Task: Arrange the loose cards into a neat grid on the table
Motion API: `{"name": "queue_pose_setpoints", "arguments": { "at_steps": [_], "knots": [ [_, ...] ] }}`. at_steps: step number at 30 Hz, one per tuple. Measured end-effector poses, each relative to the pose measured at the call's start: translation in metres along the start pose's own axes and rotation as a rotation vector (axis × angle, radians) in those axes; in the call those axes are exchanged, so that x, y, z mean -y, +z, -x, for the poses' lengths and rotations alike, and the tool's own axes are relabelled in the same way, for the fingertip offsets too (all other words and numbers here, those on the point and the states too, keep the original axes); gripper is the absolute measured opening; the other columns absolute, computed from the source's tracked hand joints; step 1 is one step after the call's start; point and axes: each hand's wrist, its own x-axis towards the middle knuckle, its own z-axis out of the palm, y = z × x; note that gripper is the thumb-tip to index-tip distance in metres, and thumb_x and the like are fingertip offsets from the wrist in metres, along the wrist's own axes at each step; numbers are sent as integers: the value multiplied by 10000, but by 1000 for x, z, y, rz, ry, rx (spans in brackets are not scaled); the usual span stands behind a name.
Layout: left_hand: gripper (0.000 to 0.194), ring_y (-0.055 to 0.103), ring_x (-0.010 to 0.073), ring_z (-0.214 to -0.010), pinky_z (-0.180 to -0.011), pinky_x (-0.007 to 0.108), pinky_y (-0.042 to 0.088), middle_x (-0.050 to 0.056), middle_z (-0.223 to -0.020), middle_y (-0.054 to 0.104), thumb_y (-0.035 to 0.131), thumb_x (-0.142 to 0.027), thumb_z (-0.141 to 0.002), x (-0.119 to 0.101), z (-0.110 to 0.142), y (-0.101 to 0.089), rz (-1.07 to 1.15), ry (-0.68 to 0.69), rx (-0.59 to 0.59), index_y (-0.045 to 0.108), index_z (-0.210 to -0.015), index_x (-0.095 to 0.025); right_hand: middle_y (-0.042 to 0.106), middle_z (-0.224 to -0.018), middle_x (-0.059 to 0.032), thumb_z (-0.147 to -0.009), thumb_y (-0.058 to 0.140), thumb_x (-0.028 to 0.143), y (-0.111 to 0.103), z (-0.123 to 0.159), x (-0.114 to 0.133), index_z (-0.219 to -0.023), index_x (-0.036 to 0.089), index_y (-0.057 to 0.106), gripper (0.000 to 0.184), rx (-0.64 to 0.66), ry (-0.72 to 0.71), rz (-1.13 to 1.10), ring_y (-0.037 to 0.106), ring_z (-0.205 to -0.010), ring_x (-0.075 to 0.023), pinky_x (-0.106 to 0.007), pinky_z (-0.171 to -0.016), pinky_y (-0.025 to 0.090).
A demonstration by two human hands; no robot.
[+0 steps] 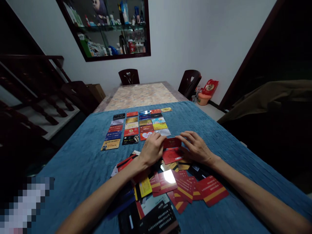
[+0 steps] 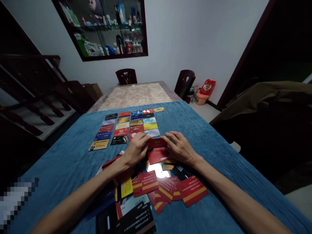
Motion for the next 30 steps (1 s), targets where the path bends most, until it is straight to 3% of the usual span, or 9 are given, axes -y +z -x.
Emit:
{"name": "queue_pose_setpoints", "arguments": {
  "at_steps": [4, 8, 15, 24, 30],
  "knots": [
    [336, 562, 254, -967, -871, 411, 499, 116, -1027, 632, 458, -83, -891, 1, 1, -3, -32, 9, -2, 611, -1178, -165, 632, -1126, -148, -942, 546, 260, 0, -7, 3, -1316, 192, 571, 381, 1, 4, 18, 555, -1049, -284, -457, -882, 512],
    [371, 542, 281, -1044, -937, 456, 489, 125, -1122, 621, 542, -137, -870, 4, 8, -9, -84, 17, 7, 554, -1239, -169, 624, -1102, -148, -947, 561, 301, -1, -16, 8, -1287, 176, 585, 363, -24, -18, 64, 549, -1013, -281, -439, -855, 513],
    [514, 514, 315, -1204, -981, 509, 466, 163, -1310, 552, 556, -135, -857, 17, 27, -15, -222, 40, -1, 459, -1360, -185, 617, -1103, -155, -949, 563, 344, 3, -30, 16, -1351, 171, 538, 439, 34, -15, -46, 538, -990, -284, -433, -806, 513],
    [517, 528, 329, -1217, -986, 528, 476, 188, -1310, 560, 532, -88, -846, 43, 38, -32, -226, 51, -52, 488, -1356, -162, 598, -1112, -145, -893, 607, 279, 19, -64, 24, -1372, 177, 505, 500, 110, -28, -165, 511, -980, -282, -438, -816, 505],
    [493, 517, 313, -1189, -999, 515, 481, 145, -1277, 580, 581, -72, -808, 67, 40, -52, -144, -19, -53, 545, -1288, -179, 584, -1151, -154, -911, 611, 366, 43, -89, 22, -1362, 171, 511, 501, 128, -33, -260, 504, -1025, -283, -455, -853, 497]
  ]
}}
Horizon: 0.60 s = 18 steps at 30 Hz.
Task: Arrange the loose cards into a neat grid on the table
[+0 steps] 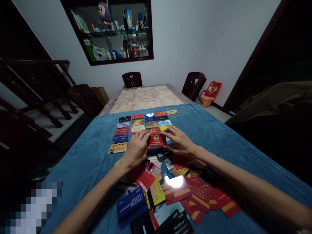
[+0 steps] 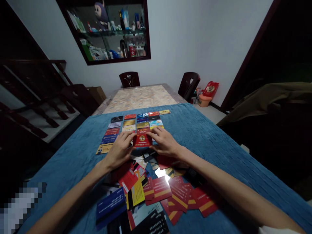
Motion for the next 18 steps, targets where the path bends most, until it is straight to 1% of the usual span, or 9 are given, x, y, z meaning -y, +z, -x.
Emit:
{"name": "queue_pose_setpoints", "arguments": {
  "at_steps": [3, 8, 12, 18],
  "knots": [
    [404, 509, 306, -1180, -1006, 501, 474, 130, -1249, 600, 598, -90, -812, 17, -2, -9, 36, -30, 12, 598, -1206, -179, 597, -1170, -161, -916, 615, 401, 12, -17, -6, -1304, 153, 554, 465, 3, -13, -52, 506, -1024, -283, -458, -878, 489],
    [271, 527, 283, -1149, -1015, 481, 469, 97, -1199, 629, 616, -157, -816, 47, -6, -18, 89, -109, -8, 660, -1080, -196, 641, -1160, -126, -892, 659, 341, 31, -45, -15, -1181, 185, 634, 329, 38, 39, -85, 515, -995, -270, -440, -898, 469],
    [191, 537, 283, -1127, -1016, 478, 461, 96, -1155, 654, 644, -191, -798, 69, -5, -17, 88, -160, -13, 690, -984, -193, 674, -1153, -109, -890, 678, 325, 45, -63, -20, -1118, 191, 672, 265, 72, 41, -118, 520, -991, -258, -424, -905, 455],
    [199, 546, 287, -1117, -1011, 481, 456, 100, -1121, 685, 649, -202, -793, 94, -2, -9, 83, -218, 11, 699, -985, -190, 694, -1155, -105, -867, 719, 329, 69, -82, -26, -1121, 174, 698, 299, 125, 90, -109, 525, -982, -254, -404, -893, 444]
  ]
}}
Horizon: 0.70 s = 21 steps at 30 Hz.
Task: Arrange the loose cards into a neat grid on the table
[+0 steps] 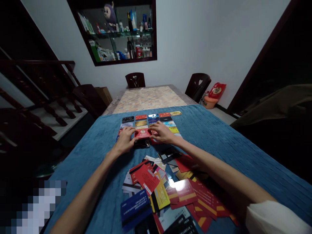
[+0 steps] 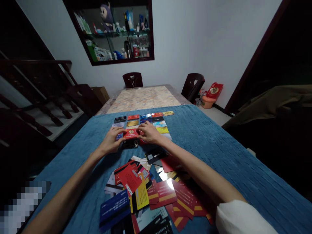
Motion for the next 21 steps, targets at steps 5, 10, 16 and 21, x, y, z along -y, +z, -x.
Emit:
{"name": "queue_pose_setpoints", "arguments": {
  "at_steps": [5, 10, 16, 21],
  "knots": [
    [229, 550, 301, -1145, -1017, 485, 447, 104, -1166, 684, 645, -210, -786, 14, 1, 9, -26, -92, 52, 715, -1003, -192, 697, -1163, -111, -875, 717, 329, 13, -12, 2, -1127, 151, 703, 309, 98, 66, 41, 535, -1023, -254, -394, -912, 419],
    [257, 538, 331, -1189, -992, 516, 443, 122, -1205, 677, 636, -207, -793, 20, 4, 16, -87, -146, 71, 721, -1035, -201, 693, -1161, -100, -887, 708, 340, 20, -17, 5, -1126, 179, 711, 289, 150, 123, 71, 534, -1017, -245, -377, -893, 410],
    [255, 532, 341, -1198, -1000, 533, 420, 125, -1225, 677, 621, -192, -811, 17, 5, 17, -116, -165, 136, 712, -1050, -197, 690, -1171, -92, -871, 709, 330, 21, -18, 6, -1132, 189, 717, 297, 206, 144, 98, 520, -1057, -262, -366, -883, 395],
    [258, 506, 337, -1233, -1028, 537, 393, 124, -1266, 659, 611, -225, -833, 15, 4, 19, -133, -197, 201, 704, -1072, -193, 690, -1187, -90, -876, 682, 350, 18, -18, 10, -1150, 184, 718, 323, 262, 173, 126, 511, -1099, -284, -357, -866, 381]
  ]
}}
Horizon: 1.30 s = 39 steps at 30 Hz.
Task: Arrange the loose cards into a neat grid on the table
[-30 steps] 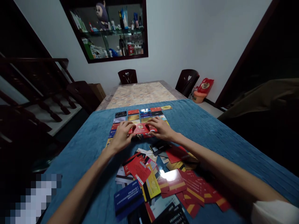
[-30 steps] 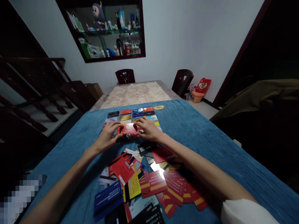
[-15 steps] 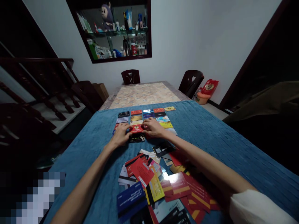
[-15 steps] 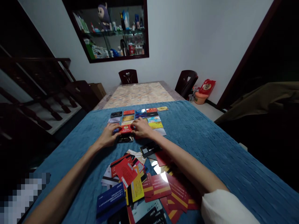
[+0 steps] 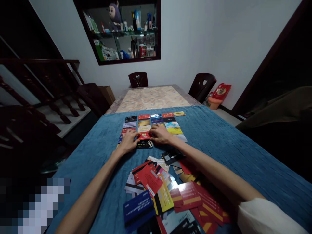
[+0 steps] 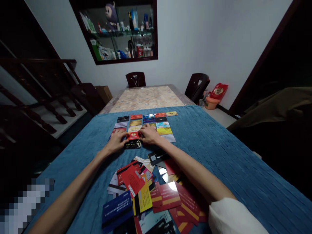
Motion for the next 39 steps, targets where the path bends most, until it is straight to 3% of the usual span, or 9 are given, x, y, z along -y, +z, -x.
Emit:
{"name": "queue_pose_setpoints", "arguments": {
  "at_steps": [15, 21, 33, 39],
  "knots": [
    [256, 521, 330, -1182, -972, 499, 411, 120, -1175, 690, 538, -281, -891, 2, 0, 5, -94, 14, 11, 727, -1040, -194, 658, -1235, -103, -922, 601, 422, -9, 1, 8, -1169, 216, 711, 340, 82, 64, 47, 493, -1138, -307, -355, -814, 378],
    [255, 521, 316, -1157, -932, 469, 422, 123, -1166, 685, 531, -259, -897, 3, 0, 9, -144, 28, -20, 728, -1048, -202, 651, -1202, -108, -942, 555, 371, -11, -1, 11, -1155, 238, 716, 298, 83, 86, 75, 481, -1128, -302, -362, -821, 384],
    [274, 504, 323, -1152, -916, 477, 414, 137, -1151, 673, 478, -264, -950, -13, 3, 7, -259, 10, -39, 723, -1050, -194, 607, -1234, -126, -962, 509, 351, -7, -8, 11, -1168, 250, 705, 302, 58, 124, 116, 449, -1142, -307, -384, -839, 375],
    [288, 497, 320, -1158, -915, 472, 411, 134, -1138, 677, 450, -261, -962, -16, 3, 6, -250, 5, -30, 723, -1031, -199, 632, -1216, -101, -968, 514, 407, -14, 1, 11, -1155, 236, 707, 318, 57, 76, 115, 448, -1131, -300, -389, -844, 351]
  ]
}}
